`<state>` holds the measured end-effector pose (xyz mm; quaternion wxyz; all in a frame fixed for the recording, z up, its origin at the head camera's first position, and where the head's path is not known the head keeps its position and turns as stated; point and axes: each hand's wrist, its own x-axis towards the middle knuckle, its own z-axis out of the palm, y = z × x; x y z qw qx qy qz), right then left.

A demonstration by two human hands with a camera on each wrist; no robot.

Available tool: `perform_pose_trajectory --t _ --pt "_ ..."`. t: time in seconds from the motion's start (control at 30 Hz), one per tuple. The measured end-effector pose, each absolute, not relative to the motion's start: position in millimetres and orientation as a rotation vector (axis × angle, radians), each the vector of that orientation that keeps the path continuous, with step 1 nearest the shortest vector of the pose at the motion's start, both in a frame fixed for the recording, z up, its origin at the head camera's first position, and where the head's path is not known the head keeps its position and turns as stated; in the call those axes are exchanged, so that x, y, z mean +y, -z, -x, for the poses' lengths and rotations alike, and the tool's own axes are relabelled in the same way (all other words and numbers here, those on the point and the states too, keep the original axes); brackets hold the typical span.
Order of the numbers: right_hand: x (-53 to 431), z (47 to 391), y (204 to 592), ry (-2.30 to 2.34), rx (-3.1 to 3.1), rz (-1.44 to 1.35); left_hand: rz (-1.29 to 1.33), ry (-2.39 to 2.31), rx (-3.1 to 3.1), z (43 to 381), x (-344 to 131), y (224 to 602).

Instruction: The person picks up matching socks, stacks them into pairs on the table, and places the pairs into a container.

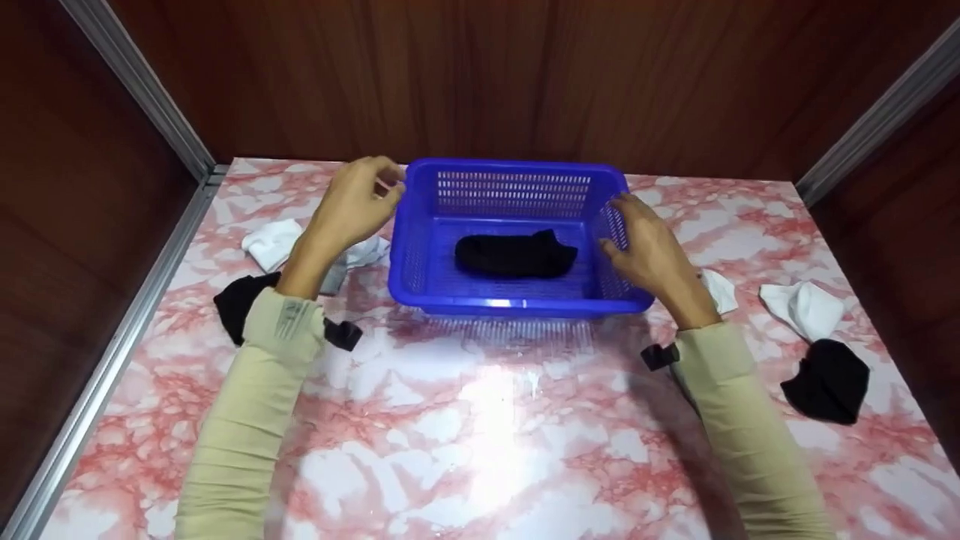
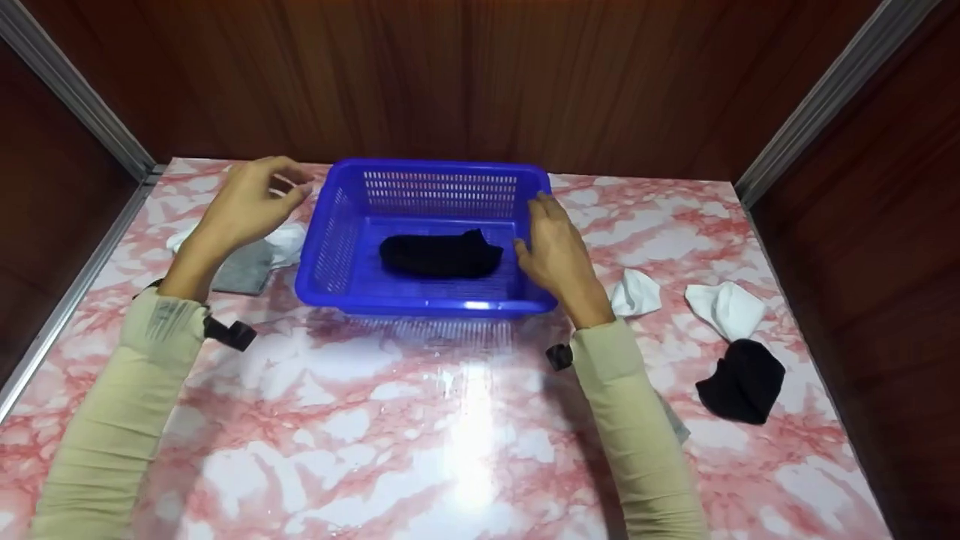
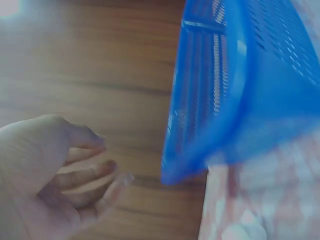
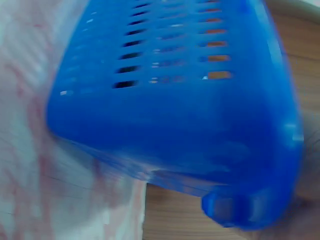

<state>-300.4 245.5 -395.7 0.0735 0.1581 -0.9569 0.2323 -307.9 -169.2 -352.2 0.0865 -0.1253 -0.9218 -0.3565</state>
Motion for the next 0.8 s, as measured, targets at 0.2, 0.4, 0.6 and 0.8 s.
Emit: perform_pose_trajectory --t 0.2,0.4,0.6,0.8 --pt "247 299 413 -0.674 -2.922 -0.457 0.3 1.067 -2.74 298 -205 376" --pt "248 298 419 -0.765 -2.875 -0.407 0.227 1.032 -2.771 277 -243 393" --pt "248 299 417 -0.784 -2.915 -0.384 0.083 1.006 -2.8 256 -281 408" --pt "244 304 412 -0.75 -2.926 -0.389 -0.036 0.951 -2.912 239 -308 426"
